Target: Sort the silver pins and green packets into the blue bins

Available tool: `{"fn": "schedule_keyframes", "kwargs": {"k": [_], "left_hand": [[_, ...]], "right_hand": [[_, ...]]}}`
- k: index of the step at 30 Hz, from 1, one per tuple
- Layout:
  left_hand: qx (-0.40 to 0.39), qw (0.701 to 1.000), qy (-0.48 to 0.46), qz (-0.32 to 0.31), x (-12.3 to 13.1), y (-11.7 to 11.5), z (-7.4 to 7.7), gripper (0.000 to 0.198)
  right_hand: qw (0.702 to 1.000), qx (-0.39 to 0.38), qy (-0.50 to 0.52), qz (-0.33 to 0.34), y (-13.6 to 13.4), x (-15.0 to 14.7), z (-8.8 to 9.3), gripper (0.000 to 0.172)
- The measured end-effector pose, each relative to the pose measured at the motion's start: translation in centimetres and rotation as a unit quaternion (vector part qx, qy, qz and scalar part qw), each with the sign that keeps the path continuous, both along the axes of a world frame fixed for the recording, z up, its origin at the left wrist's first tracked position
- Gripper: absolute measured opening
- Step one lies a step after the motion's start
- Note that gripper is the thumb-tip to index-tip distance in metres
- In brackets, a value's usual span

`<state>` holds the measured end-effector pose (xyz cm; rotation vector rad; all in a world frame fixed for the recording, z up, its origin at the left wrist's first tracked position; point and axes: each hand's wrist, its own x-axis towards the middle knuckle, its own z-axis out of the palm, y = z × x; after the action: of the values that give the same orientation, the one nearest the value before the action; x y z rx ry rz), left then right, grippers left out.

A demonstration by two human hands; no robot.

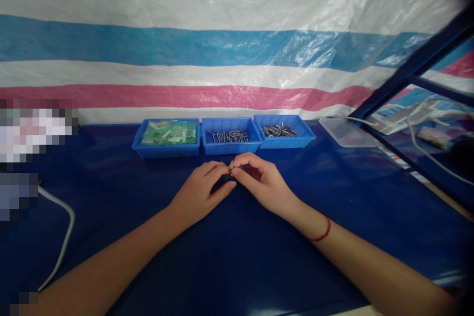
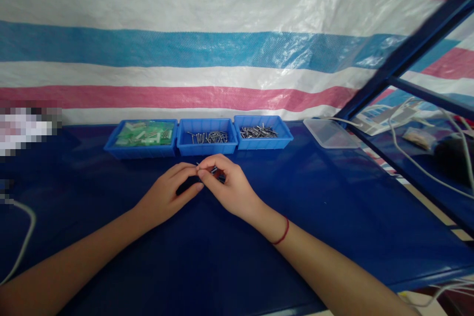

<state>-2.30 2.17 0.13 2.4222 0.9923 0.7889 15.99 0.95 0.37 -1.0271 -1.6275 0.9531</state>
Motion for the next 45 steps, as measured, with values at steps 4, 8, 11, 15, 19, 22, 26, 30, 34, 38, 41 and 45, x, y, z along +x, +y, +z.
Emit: {"fn": "schedule_keyframes", "kwargs": {"k": [4,8,11,15,19,22,26,30,34,38,41,45], "left_hand": [[-0.018,1.0,-0.022,-0.001,0.0,0.0,0.1,0.017],[-0.027,0.999,-0.032,0.0,0.0,0.0,0.1,0.017],[-0.032,0.999,-0.033,-0.001,0.0,0.0,0.1,0.017],[-0.036,0.999,-0.037,-0.001,0.1,0.0,0.2,0.015],[-0.033,0.998,-0.048,0.003,0.1,0.1,0.1,0.015],[-0.021,0.998,-0.059,0.023,0.1,0.1,-0.1,0.013],[-0.006,0.995,-0.074,0.061,0.1,0.2,-0.1,0.008],[0.001,0.993,-0.08,0.088,-0.1,0.1,0.1,0.007],[0.016,0.991,-0.092,0.095,-0.1,0.0,0.2,0.009],[0.006,0.991,-0.091,0.099,-0.1,0.0,0.0,0.011],[-0.008,0.991,-0.082,0.104,0.0,0.0,-0.2,0.018],[0.005,0.996,-0.048,0.076,0.0,0.0,-0.2,0.016]], "right_hand": [[1.0,0.016,-0.002,0.001,-0.2,-0.1,0.1,0.007],[1.0,0.02,-0.005,-0.001,-0.2,-0.2,0.1,0.006],[1.0,0.018,-0.008,-0.003,-0.2,-0.2,0.0,0.006],[1.0,0.016,-0.005,-0.003,-0.2,-0.3,0.1,0.005],[0.999,0.031,-0.021,0.0,-0.3,-0.2,0.1,0.005],[0.997,0.06,-0.047,-0.002,-0.3,-0.1,0.2,0.005],[0.994,0.084,-0.07,-0.021,-0.3,-0.1,0.2,0.004],[0.987,0.112,-0.108,-0.04,-0.1,0.1,0.3,0.006],[0.969,0.153,-0.188,-0.041,-0.2,0.2,0.5,0.008],[0.978,0.114,-0.174,-0.021,0.0,0.2,0.3,0.01],[0.996,0.011,-0.017,-0.086,1.0,0.7,0.0,0.015],[0.956,-0.057,0.183,-0.223,3.2,2.8,0.2,0.018]]}}
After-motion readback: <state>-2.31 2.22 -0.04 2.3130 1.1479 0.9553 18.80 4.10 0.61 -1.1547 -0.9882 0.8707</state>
